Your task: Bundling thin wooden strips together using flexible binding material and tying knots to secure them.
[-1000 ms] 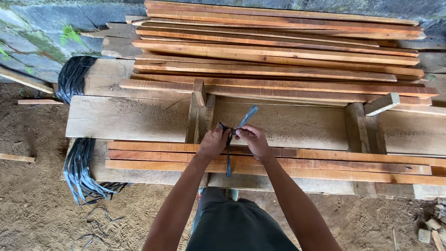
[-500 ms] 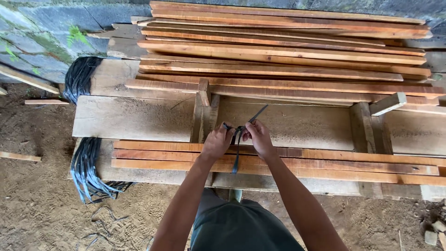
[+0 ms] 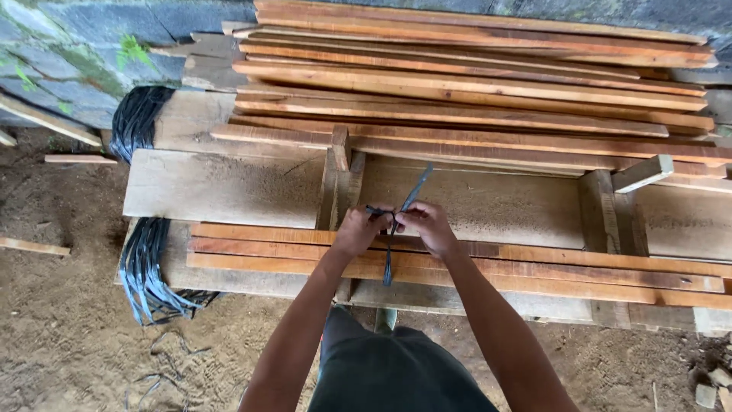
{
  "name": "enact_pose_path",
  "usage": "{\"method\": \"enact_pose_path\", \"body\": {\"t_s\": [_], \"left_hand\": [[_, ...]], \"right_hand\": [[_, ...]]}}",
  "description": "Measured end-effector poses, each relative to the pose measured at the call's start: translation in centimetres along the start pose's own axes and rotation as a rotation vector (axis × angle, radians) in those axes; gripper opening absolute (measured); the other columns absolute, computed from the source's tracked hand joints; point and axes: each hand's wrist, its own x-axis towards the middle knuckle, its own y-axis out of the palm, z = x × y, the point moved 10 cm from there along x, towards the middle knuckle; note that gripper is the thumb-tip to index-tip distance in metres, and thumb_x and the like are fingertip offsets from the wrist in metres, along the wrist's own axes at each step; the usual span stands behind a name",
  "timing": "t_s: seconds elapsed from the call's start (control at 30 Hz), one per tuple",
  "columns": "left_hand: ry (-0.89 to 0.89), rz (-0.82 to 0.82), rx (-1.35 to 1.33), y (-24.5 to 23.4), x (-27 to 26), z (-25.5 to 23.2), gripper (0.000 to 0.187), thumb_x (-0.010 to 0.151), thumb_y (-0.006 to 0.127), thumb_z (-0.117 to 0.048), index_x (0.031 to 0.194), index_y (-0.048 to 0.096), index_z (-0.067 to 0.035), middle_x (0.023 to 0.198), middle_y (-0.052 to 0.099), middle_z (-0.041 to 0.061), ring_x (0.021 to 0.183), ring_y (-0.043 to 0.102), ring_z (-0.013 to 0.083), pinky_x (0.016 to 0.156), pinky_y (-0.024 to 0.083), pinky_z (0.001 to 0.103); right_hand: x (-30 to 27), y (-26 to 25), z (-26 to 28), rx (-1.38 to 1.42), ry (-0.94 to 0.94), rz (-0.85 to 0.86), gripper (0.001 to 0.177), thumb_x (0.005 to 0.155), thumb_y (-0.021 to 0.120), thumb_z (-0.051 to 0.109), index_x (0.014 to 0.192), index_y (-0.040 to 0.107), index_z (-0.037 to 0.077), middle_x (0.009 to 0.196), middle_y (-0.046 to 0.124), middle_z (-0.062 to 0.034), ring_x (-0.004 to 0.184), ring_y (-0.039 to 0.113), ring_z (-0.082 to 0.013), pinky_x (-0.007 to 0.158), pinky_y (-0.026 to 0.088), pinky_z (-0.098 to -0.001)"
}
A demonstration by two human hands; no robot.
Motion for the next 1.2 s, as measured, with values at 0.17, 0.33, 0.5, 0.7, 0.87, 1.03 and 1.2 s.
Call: {"method": "enact_pose_path", "body": {"t_s": [0.17, 0.33, 0.5, 0.7, 0.87, 1.03, 1.2], "left_hand": [[0.076, -0.084, 0.11, -0.6, 0.2, 0.3, 0.014, 0.105, 0.066, -0.014, 0.111, 0.07, -0.002, 0.076, 0.074, 0.015, 0.063, 0.074, 0.028, 0.047, 0.06, 0.043], [-0.064, -0.122, 0.242, -0.8, 0.8, 0.9, 0.031, 0.105, 0.067, -0.027, 0.088, 0.068, -0.002, 0.065, 0.071, 0.015, 0.052, 0.069, 0.0268, 0.042, 0.053, 0.039], [-0.143, -0.019, 0.233, -0.2, 1.2, 3.8, 0.037, 0.111, 0.054, -0.036, 0.097, 0.065, -0.003, 0.072, 0.072, 0.016, 0.065, 0.074, 0.0306, 0.048, 0.06, 0.048], [-0.198, -0.006, 0.033, -0.8, 0.3, 1.1, 0.026, 0.109, 0.06, -0.024, 0.103, 0.066, 0.0, 0.084, 0.074, 0.017, 0.081, 0.076, 0.0324, 0.059, 0.063, 0.046], [-0.229, -0.001, 0.123, -1.6, -1.0, 4.3, 0.023, 0.107, 0.062, -0.02, 0.098, 0.067, 0.001, 0.079, 0.073, 0.017, 0.073, 0.075, 0.0311, 0.055, 0.064, 0.045], [-0.207, -0.001, 0.338, -0.7, -1.0, 6.8, 0.02, 0.101, 0.066, -0.018, 0.091, 0.066, 0.0, 0.076, 0.073, 0.016, 0.07, 0.075, 0.034, 0.054, 0.063, 0.052], [-0.233, 0.008, 0.326, -0.3, -1.1, 8.4, 0.019, 0.104, 0.063, -0.02, 0.095, 0.064, -0.003, 0.077, 0.071, 0.016, 0.068, 0.075, 0.0294, 0.05, 0.061, 0.044]], "right_hand": [[0.3, -0.7, -0.2, 0.001, -0.001, -0.049, 0.011, 0.084, 0.082, -0.002, 0.091, 0.074, -0.005, 0.08, 0.074, -0.0189, 0.07, 0.075, -0.0238, 0.071, 0.064, -0.0386], [0.6, -1.2, -0.6, 0.019, -0.023, -0.077, 0.012, 0.086, 0.083, 0.0, 0.092, 0.074, -0.006, 0.08, 0.074, -0.0183, 0.069, 0.075, -0.0224, 0.072, 0.063, -0.0365], [0.5, -0.8, -0.6, 0.02, 0.0, -0.071, 0.014, 0.085, 0.084, 0.002, 0.091, 0.073, -0.004, 0.081, 0.072, -0.0127, 0.071, 0.075, -0.0186, 0.074, 0.063, -0.0339], [0.5, -0.2, -3.0, -0.13, 0.032, -0.001, 0.02, 0.092, 0.084, 0.011, 0.098, 0.073, -0.005, 0.081, 0.073, -0.0176, 0.076, 0.075, -0.0233, 0.077, 0.062, -0.0376], [0.0, 2.6, -1.0, -0.352, 0.101, 0.06, 0.019, 0.09, 0.083, 0.011, 0.095, 0.073, -0.005, 0.077, 0.072, -0.0159, 0.072, 0.07, -0.019, 0.074, 0.062, -0.0392], [0.7, 3.2, -0.5, -0.785, 0.088, 0.26, 0.029, 0.097, 0.078, 0.026, 0.09, 0.075, -0.002, 0.069, 0.072, -0.0186, 0.053, 0.067, -0.0193, 0.064, 0.06, -0.0338], [0.2, 2.6, -1.7, -0.844, 0.256, 0.281, 0.028, 0.091, 0.081, 0.032, 0.1, 0.08, 0.005, 0.095, 0.08, -0.0167, 0.099, 0.075, -0.039, 0.091, 0.057, -0.0494]]}}
